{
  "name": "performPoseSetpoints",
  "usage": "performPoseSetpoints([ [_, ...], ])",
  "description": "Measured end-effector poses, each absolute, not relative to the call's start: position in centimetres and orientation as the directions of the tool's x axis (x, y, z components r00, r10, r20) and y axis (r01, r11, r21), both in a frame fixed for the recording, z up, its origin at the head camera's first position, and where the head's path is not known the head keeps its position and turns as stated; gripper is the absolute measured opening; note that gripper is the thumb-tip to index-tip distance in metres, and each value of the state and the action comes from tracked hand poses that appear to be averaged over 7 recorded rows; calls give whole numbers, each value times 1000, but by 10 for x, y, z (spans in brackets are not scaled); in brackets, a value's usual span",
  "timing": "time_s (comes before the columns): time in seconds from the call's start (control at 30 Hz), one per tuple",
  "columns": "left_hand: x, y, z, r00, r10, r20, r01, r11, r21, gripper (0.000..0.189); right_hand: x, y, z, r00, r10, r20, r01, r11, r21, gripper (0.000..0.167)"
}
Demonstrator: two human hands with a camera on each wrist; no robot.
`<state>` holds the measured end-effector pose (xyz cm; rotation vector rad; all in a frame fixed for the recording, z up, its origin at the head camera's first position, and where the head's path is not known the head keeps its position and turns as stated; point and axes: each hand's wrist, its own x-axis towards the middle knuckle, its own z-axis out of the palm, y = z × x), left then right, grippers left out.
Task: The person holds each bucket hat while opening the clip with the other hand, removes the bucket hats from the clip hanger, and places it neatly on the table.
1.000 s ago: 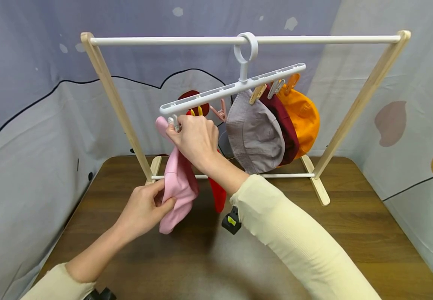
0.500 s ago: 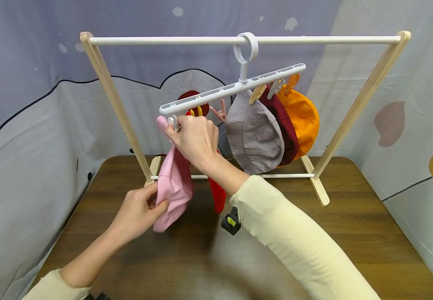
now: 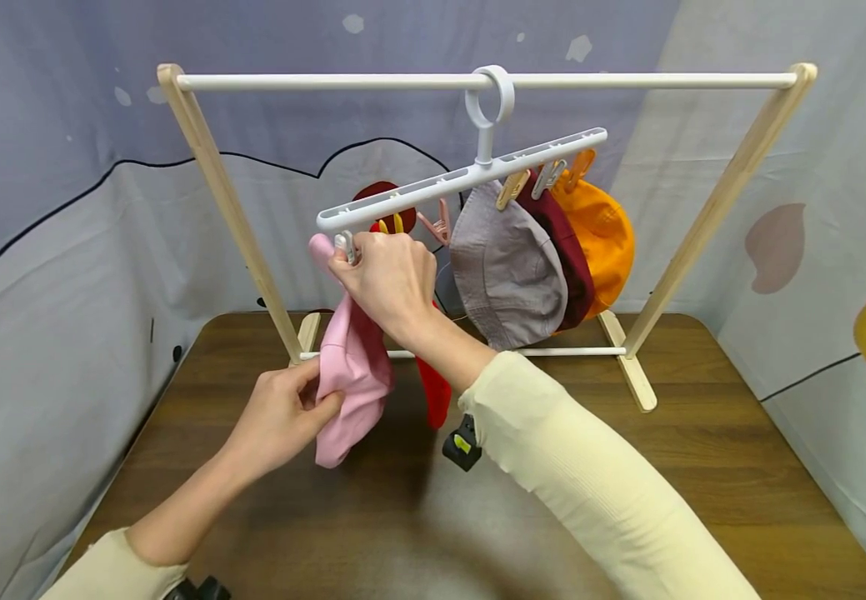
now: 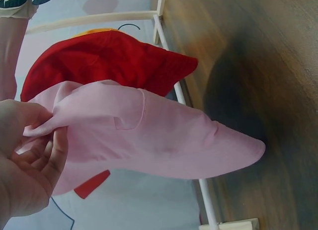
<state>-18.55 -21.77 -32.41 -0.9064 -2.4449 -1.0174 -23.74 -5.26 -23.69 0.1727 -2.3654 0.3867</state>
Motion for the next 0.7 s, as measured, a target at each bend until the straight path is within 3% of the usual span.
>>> performPoseSetpoints([
  [0.4, -192, -214, -320, -746, 392, 538, 657, 569, 495, 13, -241, -52, -241, -704, -20, 710, -250, 943, -221, 29],
  [0.7, -200, -219, -324, -798, 374, 472, 597, 595, 538, 13, -241, -51, -240, -695, -28, 719, -256, 944, -210, 27],
])
